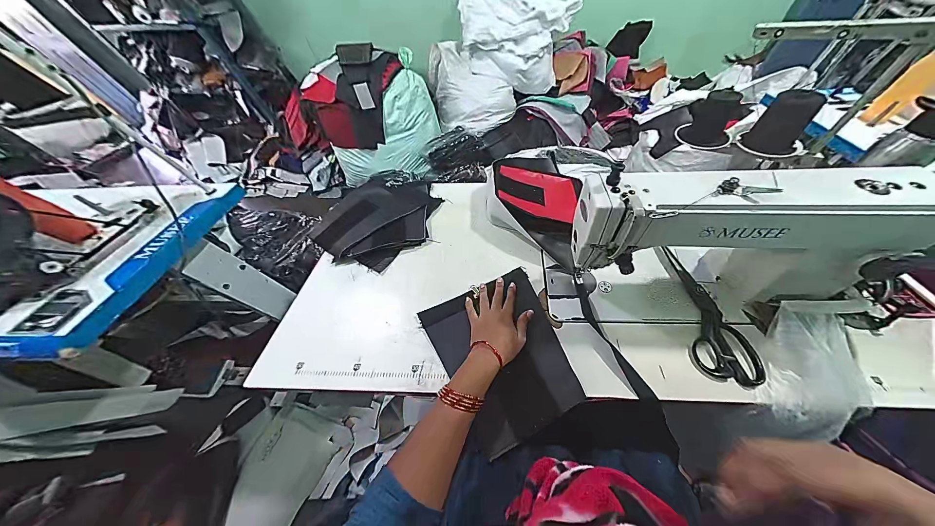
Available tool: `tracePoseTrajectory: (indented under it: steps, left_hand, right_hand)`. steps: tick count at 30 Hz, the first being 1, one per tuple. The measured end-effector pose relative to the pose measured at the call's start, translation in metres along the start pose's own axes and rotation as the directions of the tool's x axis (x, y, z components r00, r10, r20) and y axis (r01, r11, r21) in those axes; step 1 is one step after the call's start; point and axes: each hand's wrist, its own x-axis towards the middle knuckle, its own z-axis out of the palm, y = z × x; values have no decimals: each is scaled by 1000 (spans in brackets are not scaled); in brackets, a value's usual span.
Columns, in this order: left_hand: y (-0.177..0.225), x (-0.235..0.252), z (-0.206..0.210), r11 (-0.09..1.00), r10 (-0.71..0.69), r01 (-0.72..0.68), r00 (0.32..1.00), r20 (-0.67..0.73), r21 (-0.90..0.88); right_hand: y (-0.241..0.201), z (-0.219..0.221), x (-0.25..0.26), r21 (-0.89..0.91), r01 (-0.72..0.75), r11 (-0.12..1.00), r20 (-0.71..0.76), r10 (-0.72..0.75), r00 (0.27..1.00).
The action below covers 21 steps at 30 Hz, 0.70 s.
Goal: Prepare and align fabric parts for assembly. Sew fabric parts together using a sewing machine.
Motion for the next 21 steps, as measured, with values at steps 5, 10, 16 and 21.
tracePoseTrajectory:
  steps: [5, 10, 16, 21]
  left_hand:
    - [10, -18, 10, 998, 65, -64, 998, 26, -27]
    - [11, -19, 10, 997, 57, -56, 998, 26, -52]
    - [11, -18, 11, 998, 52, -51, 998, 20, -42]
    - [11, -19, 13, 999, 47, -46, 999, 6, -28]
  right_hand:
    - [109, 19, 112, -392, -282, 876, -407, 110, 907]
    - [180, 24, 182, -585, -494, 643, -476, 221, 851]
    - [203, 27, 204, -714, -442, 543, -387, 219, 895]
    - [199, 30, 193, -789, -327, 520, -299, 139, 944]
